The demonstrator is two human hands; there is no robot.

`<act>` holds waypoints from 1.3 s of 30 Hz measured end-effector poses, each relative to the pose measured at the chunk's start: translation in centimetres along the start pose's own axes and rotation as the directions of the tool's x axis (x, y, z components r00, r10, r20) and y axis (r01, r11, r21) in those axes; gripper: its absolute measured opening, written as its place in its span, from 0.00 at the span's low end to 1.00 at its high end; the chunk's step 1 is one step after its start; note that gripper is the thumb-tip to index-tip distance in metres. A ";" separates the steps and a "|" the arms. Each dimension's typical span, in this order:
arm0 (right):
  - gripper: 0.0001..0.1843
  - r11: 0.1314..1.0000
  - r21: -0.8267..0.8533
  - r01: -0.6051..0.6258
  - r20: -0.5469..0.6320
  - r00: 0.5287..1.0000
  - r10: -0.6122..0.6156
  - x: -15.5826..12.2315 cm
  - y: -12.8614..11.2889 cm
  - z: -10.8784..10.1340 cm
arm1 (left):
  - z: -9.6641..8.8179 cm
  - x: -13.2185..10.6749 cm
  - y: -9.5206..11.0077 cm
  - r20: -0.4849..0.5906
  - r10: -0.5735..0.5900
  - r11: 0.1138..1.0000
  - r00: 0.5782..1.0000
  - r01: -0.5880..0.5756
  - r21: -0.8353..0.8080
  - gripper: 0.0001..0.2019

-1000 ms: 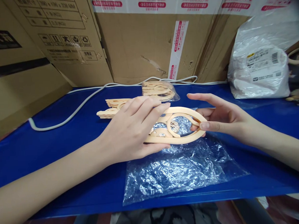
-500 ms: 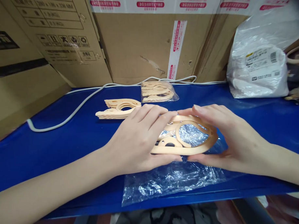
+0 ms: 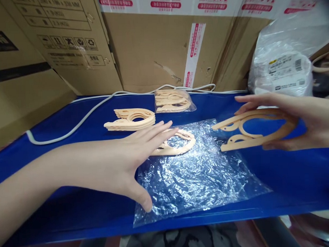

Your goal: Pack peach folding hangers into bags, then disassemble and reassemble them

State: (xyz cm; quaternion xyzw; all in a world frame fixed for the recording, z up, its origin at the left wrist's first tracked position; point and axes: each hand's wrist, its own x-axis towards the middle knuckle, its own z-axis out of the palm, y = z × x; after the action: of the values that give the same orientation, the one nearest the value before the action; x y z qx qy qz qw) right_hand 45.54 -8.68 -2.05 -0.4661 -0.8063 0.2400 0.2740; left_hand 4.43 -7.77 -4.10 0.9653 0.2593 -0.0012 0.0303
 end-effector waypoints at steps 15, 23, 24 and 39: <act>0.45 0.905 -0.331 0.267 0.337 0.929 -0.150 0.5 -2.8 5.6 | 0.0 0.9 -0.1 0.100 0.031 0.999 0.995 -0.028 -0.024 0.63; 0.44 0.910 -0.298 0.289 0.366 0.915 -0.171 0.1 -2.7 5.0 | -0.3 0.9 -0.4 0.041 -0.020 0.998 0.999 0.023 -0.054 0.53; 0.45 0.909 -0.295 0.294 0.372 0.912 -0.174 -0.1 -2.6 4.8 | -0.2 0.9 -0.6 -0.002 -0.042 0.998 0.999 0.042 -0.056 0.49; 0.41 0.924 -0.331 0.191 0.456 0.890 -0.020 0.5 -4.3 6.3 | 1.2 3.1 0.4 -0.101 -0.200 0.974 0.975 0.187 -0.129 0.25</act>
State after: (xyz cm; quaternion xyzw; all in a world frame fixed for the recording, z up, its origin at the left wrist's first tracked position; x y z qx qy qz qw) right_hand 38.50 -10.94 -3.79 -0.3964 -0.9023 0.1693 0.0035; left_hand 7.31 -6.70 -5.36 0.9304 0.3531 0.0660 0.0728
